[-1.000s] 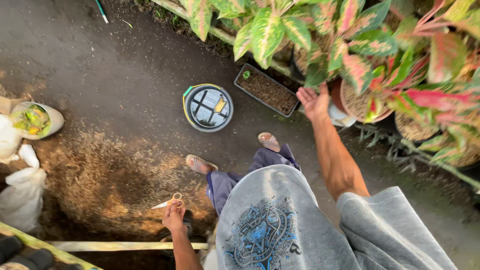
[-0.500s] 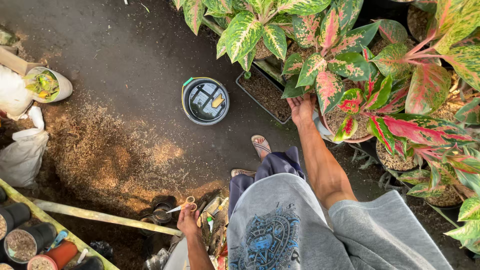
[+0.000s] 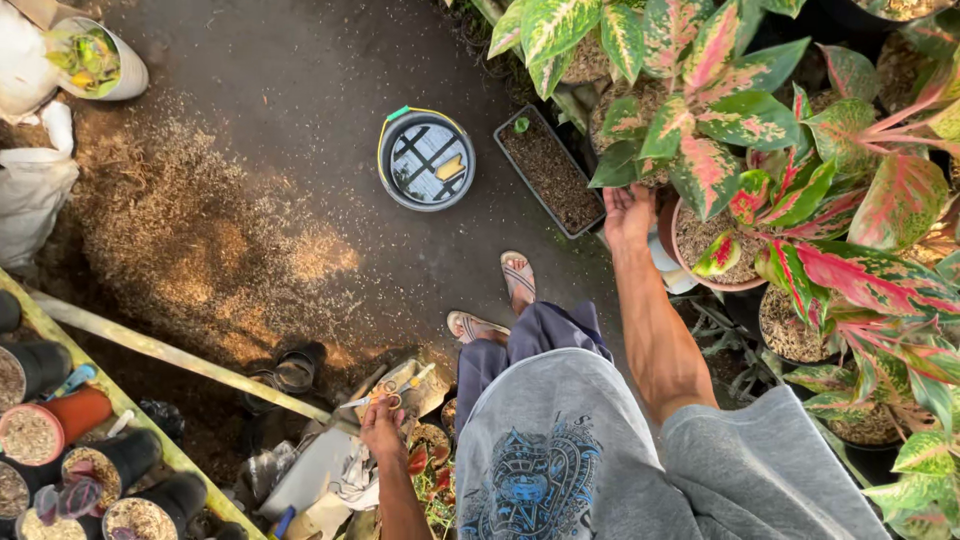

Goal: The person wipes the leaves of a potted Aglaonema plant with a wet sponge, repeatedly dipping the sponge into a bucket of water. The person also uses scissors to trim a leaf and moves the plant to a different location among other potted plants.

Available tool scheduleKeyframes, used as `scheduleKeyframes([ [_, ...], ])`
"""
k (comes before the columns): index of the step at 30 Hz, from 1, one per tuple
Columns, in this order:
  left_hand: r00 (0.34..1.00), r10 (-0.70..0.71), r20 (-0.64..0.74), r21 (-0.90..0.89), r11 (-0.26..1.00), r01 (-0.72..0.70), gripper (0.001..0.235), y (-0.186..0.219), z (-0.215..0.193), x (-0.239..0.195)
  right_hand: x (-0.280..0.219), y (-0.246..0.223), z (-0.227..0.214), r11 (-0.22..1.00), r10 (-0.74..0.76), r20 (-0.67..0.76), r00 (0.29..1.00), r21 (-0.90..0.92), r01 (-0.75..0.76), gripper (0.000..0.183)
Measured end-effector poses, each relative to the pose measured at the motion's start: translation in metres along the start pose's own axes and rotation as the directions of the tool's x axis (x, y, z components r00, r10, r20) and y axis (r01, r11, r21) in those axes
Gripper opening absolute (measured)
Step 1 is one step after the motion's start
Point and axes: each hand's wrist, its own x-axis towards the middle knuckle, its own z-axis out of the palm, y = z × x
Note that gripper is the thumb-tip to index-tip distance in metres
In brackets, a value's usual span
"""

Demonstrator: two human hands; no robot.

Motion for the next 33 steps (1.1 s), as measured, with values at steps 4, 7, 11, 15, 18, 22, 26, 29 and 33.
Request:
scheduleKeyframes([
  [4,1.0,-0.001,0.012,0.05,0.999,0.001,0.02,-0.009,-0.003,0.007,-0.023,0.012,-0.019,0.994,0.056,0.063,0.996,-0.093,-0.05,0.042],
  [7,1.0,-0.003,0.017,0.092,0.996,0.001,0.019,-0.015,-0.004,0.017,-0.056,0.02,-0.035,0.981,0.141,0.146,0.979,-0.153,-0.119,0.038],
  [11,1.0,-0.013,0.023,0.055,0.998,0.012,0.019,-0.028,0.001,0.035,-0.123,0.017,-0.039,0.95,0.258,0.303,0.917,-0.25,-0.185,0.04],
  [15,0.996,-0.015,0.083,-0.011,1.0,0.016,0.021,-0.049,0.003,0.05,-0.2,0.004,-0.012,0.852,0.436,0.408,0.802,-0.476,-0.221,0.056],
  [18,0.994,-0.035,0.101,-0.042,0.998,0.04,0.023,-0.068,0.006,0.056,-0.239,0.013,0.013,0.714,0.595,0.279,0.753,-0.614,-0.337,0.054],
  [22,0.988,0.03,0.15,-0.078,0.997,-0.018,0.021,-0.095,0.02,0.07,-0.25,0.054,0.017,0.569,0.72,0.361,0.592,-0.796,-0.207,0.06],
  [26,0.996,0.068,0.061,-0.029,0.997,-0.066,0.024,-0.119,0.034,0.083,-0.221,0.12,-0.003,0.399,0.845,0.186,0.501,-0.844,-0.359,0.051],
  [29,0.998,0.064,0.0,-0.073,0.995,-0.064,0.025,-0.149,0.053,0.103,-0.176,0.181,-0.036,0.323,0.863,0.126,0.489,-0.882,-0.344,0.038],
  [33,0.995,0.034,-0.097,-0.184,0.982,-0.051,0.029,-0.196,0.069,0.161,-0.104,0.274,-0.078,0.232,0.926,0.139,0.35,-0.943,-0.24,0.025],
])
